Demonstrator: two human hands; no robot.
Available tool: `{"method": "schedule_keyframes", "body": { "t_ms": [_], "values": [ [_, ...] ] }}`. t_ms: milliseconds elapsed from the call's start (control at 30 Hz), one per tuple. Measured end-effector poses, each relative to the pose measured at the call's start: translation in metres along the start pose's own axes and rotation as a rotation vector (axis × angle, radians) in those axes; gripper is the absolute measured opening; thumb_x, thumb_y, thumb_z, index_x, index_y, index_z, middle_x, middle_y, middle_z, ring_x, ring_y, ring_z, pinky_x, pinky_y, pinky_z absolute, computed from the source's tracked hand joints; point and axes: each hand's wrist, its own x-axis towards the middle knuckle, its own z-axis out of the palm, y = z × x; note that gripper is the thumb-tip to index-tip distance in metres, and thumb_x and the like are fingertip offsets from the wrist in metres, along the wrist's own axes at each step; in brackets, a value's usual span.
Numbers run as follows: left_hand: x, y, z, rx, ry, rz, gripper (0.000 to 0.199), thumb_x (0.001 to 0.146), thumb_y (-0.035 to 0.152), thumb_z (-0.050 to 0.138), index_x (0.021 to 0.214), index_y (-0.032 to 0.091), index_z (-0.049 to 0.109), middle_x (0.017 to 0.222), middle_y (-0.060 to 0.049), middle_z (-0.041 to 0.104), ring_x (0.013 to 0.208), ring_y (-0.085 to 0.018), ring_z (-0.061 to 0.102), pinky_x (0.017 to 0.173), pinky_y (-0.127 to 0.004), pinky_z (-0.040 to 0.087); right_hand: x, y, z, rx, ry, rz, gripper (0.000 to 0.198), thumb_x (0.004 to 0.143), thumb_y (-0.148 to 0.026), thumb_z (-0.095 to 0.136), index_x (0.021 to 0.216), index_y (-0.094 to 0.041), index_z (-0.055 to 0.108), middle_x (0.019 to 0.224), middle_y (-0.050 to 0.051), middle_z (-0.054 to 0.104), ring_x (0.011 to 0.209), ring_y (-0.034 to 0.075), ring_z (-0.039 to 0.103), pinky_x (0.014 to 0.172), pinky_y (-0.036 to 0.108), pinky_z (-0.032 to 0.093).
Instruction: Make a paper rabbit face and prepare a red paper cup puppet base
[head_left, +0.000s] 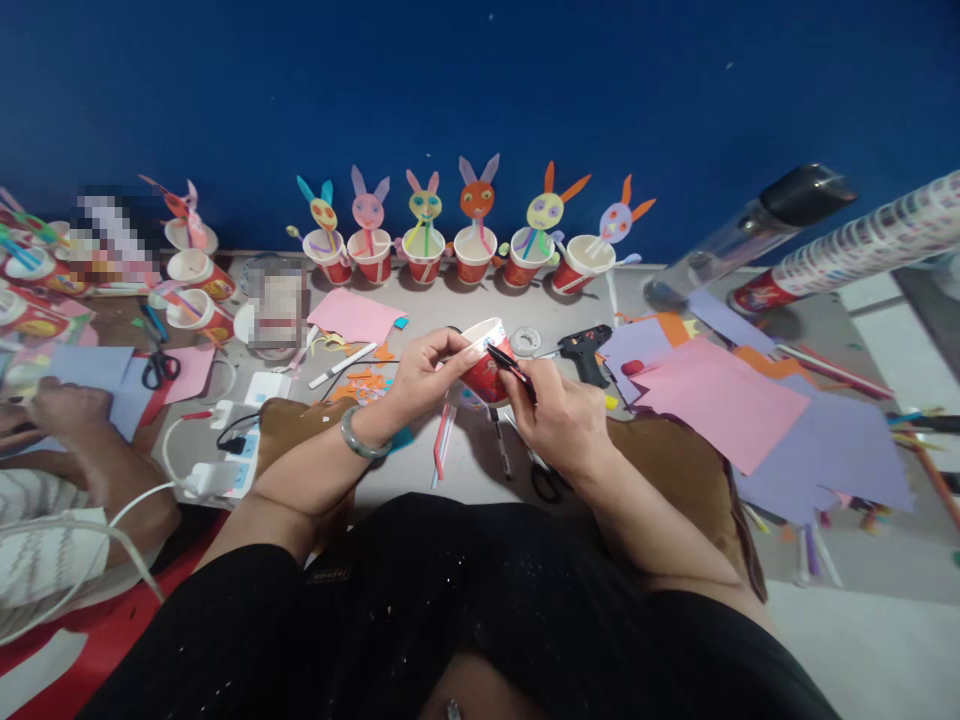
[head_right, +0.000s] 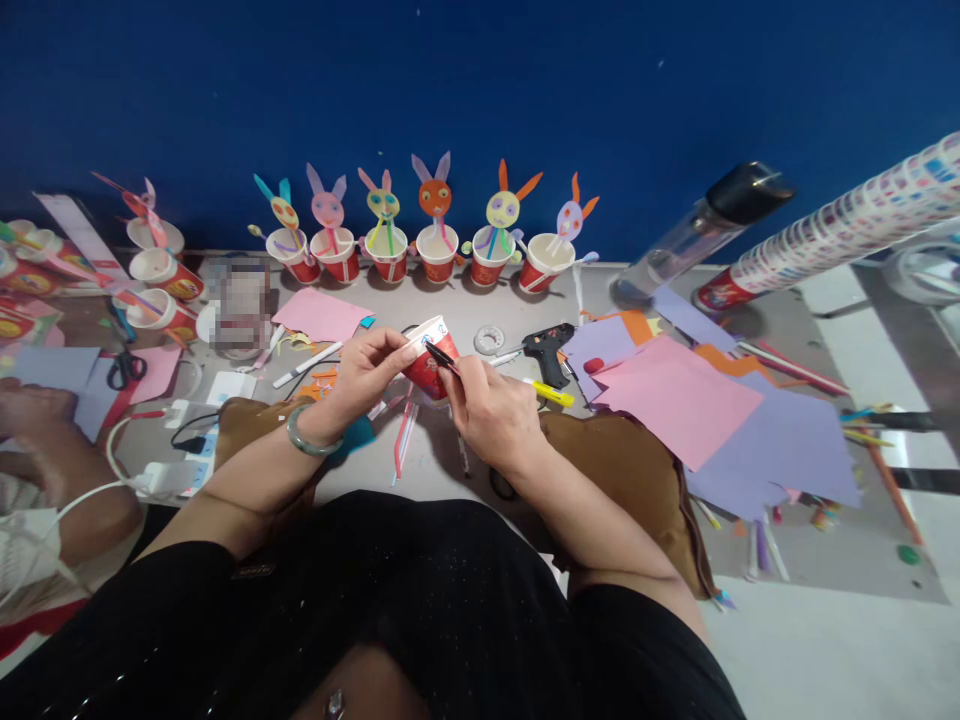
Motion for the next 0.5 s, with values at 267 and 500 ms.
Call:
{"method": "schedule_keyframes", "body": {
  "t_ms": [267,500],
  "values": [
    [0.004,0.007,-0.003,-0.099,-0.032,-0.069,0.042,0.08,0.055,0.081,0.075,0.016,0.066,0.066,0.0,0.064,0.06,-0.009,0.055,0.059,-0.023,0.046,0.001,0.002,-0.005,0.079,-0.007,-0.01,0.029,0.102,-0.032,0.051,0.083,-0.015,0.063,0.062,0.003,0.066,0.044,0.01,0.048,0.048,0.027,0.028],
    [0.006,0.008,-0.01,-0.058,-0.103,-0.055,0.041,0.081,0.054,0.079,0.076,0.014,0.068,0.068,0.001,0.063,0.061,-0.008,0.053,0.06,-0.021,0.044,0.003,0.003,-0.009,0.062,-0.03,-0.03,0.034,0.104,-0.034,0.047,0.08,-0.016,0.062,0.06,0.002,0.064,0.045,0.01,0.046,0.049,0.026,0.029]
  ]
}}
